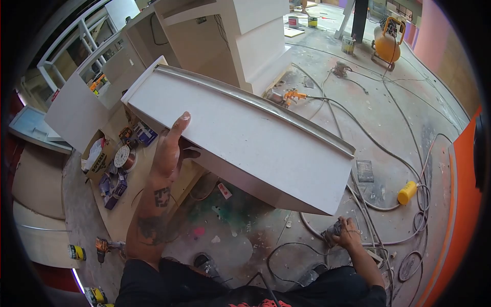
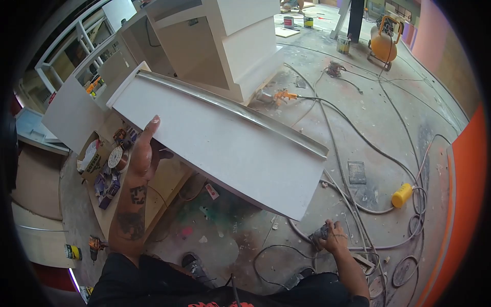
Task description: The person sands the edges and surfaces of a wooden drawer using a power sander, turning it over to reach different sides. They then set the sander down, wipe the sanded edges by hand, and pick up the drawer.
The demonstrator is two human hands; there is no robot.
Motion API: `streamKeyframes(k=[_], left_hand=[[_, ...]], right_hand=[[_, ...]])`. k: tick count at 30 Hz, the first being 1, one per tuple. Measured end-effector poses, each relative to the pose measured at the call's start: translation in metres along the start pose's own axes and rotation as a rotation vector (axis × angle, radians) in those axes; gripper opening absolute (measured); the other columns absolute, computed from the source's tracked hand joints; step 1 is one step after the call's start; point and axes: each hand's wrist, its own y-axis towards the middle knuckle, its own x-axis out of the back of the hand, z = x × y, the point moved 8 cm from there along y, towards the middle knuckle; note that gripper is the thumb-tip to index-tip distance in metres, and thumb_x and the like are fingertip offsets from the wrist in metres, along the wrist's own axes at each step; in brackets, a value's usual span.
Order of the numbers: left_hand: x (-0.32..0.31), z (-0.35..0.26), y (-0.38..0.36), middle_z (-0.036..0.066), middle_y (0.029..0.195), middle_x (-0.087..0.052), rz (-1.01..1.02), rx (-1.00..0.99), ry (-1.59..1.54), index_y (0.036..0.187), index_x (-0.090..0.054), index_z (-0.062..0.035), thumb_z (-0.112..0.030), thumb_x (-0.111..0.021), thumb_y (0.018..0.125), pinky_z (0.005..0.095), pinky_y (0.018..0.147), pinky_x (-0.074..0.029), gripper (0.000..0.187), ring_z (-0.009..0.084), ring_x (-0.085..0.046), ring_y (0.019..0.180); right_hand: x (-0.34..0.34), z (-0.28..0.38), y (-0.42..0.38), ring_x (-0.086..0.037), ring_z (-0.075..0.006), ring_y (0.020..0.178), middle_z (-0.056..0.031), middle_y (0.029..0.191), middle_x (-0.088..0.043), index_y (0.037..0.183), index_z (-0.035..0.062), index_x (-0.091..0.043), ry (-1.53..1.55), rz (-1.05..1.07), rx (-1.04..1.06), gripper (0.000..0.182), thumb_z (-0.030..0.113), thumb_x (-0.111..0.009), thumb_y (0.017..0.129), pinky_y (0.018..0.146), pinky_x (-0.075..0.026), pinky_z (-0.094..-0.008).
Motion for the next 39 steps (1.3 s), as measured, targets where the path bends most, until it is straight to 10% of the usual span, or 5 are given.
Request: streamKeyframes(k=[8, 13, 17, 30, 39], left_hand=[[-0.010, -0.066, -0.080, 0.003, 0.099, -0.068, 0.047, -0.454, 0.766, 0.094, -0.064, -0.0028, -0.058, -0.067, 0.097, 0.0289, 0.062, -0.051, 0.056, 0.0141, -0.064, 0.078], [-0.107, -0.109, -0.084, 0.023, 0.143, -0.052, 0.062, -1.134, 1.406, 0.124, -0.070, -0.0016, -0.068, -0.060, 0.095, 0.0503, 0.110, -0.041, 0.073, 0.0386, -0.046, 0.137], [-0.133, -0.077, -0.076, 0.024, 0.157, -0.039, 0.248, -1.029, 1.433, 0.141, -0.062, -0.0010, -0.063, -0.058, 0.099, 0.0537, 0.121, -0.023, 0.076, 0.0426, -0.030, 0.149], [-0.137, -0.076, -0.076, 0.019, 0.143, -0.045, 0.371, -0.935, 1.104, 0.127, -0.069, -0.0073, -0.047, -0.078, 0.089, 0.0510, 0.119, -0.029, 0.056, 0.0391, -0.039, 0.141], [0.040, -0.035, -0.098, 0.021, 0.159, -0.037, -0.054, -0.695, 0.853, 0.155, -0.038, 0.0020, -0.050, -0.068, 0.097, 0.0476, 0.122, -0.029, 0.084, 0.0329, -0.035, 0.148]], right_hand=[[-0.007, -0.005, 0.000, -0.059, -0.0396, 0.121, -0.0173, 0.133, -0.051, 0.147, 0.0205, -0.044, 0.042, -0.035, -0.025, 0.087, 0.030, -0.087, 0.072, 0.098, -0.054, -0.0532], [-0.011, -0.008, 0.004, -0.059, -0.0397, 0.123, -0.0175, 0.134, -0.050, 0.148, 0.0191, -0.043, 0.046, -0.040, -0.030, 0.088, 0.030, -0.086, 0.072, 0.098, -0.054, -0.0531], [-0.005, -0.005, -0.001, -0.058, -0.0398, 0.124, -0.0185, 0.135, -0.049, 0.148, 0.0188, -0.043, 0.062, -0.035, -0.043, 0.088, 0.031, -0.086, 0.072, 0.100, -0.053, -0.0523], [-0.003, -0.005, 0.000, -0.057, -0.0415, 0.121, -0.0195, 0.131, -0.051, 0.144, 0.0173, -0.046, 0.115, -0.082, -0.019, 0.086, 0.025, -0.086, 0.069, 0.099, -0.052, -0.0514], [0.001, -0.005, -0.001, -0.057, -0.0428, 0.123, -0.0213, 0.131, -0.051, 0.145, 0.0235, -0.048, 0.077, 0.037, -0.031, 0.079, 0.033, -0.086, 0.076, 0.102, -0.052, -0.0512]])
